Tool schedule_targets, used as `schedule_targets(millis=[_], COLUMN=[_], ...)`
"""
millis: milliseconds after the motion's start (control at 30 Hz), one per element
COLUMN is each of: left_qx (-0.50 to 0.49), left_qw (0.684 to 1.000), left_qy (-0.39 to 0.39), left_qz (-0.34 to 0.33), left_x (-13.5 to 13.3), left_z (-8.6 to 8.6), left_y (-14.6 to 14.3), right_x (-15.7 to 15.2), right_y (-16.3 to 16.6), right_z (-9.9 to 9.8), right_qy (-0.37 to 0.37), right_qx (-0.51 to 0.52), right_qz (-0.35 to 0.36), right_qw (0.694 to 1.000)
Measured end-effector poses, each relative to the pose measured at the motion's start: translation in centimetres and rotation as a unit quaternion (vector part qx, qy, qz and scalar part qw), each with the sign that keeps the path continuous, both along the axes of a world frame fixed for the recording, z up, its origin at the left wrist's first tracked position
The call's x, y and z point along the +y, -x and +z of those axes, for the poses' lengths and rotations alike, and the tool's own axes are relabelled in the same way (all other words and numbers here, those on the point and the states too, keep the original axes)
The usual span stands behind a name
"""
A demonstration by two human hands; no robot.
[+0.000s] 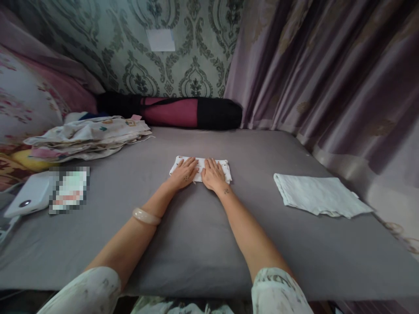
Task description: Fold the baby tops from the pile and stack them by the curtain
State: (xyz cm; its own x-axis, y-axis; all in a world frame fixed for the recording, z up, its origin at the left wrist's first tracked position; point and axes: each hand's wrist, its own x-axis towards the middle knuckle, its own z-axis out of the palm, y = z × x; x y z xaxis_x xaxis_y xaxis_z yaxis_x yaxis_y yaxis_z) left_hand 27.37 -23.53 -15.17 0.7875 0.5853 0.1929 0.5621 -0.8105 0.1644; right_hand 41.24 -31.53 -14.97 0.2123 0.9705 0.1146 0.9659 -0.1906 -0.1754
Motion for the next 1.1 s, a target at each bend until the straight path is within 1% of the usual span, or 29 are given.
schedule_targets(millis=[67,167,233,300,400,533,633,700,833,967,1100], left_qx=[-0.027,-0.083,-0.115,-0.132,-0.131,-0.125,-0.139,-0.156,-0.199,-0.225,-0.226], left_qw=[0.999,0.988,0.975,0.961,0.945,0.935,0.931,0.928,0.914,0.903,0.898], left_qy=[-0.025,-0.045,-0.022,0.021,0.083,0.117,0.127,0.131,0.133,0.139,0.135], left_qz=[0.036,0.125,0.188,0.242,0.289,0.311,0.312,0.313,0.327,0.339,0.352], left_x=[0.3,1.1,1.7,2.3,2.9,3.5,3.8,4.0,4.5,4.9,5.0], left_z=[0.3,0.6,0.7,0.8,0.8,0.5,0.3,0.1,-0.1,-0.4,-0.4], left_y=[0.5,1.5,2.0,2.4,2.7,3.0,3.3,3.5,3.7,3.8,3.9], right_x=[0.2,0.8,1.4,1.9,2.7,2.9,2.9,3.0,3.6,4.6,5.6], right_y=[0.1,0.5,1.1,1.7,2.7,3.3,3.3,3.1,3.4,4.7,6.1], right_z=[0.5,1.2,1.5,1.5,0.9,-0.5,-1.0,-0.9,0.1,0.9,0.6], right_qy=[0.017,0.021,0.011,-0.001,-0.017,-0.037,-0.039,-0.024,0.0,-0.018,-0.042], right_qx=[-0.001,-0.004,-0.003,0.0,0.003,-0.002,-0.004,0.0,0.01,0.012,0.013], right_qz=[0.0,-0.001,-0.003,-0.004,-0.012,-0.024,-0.024,-0.021,-0.026,-0.015,-0.008], right_qw=[1.0,1.0,1.0,1.0,1.0,0.999,0.999,0.999,1.0,1.0,0.999])
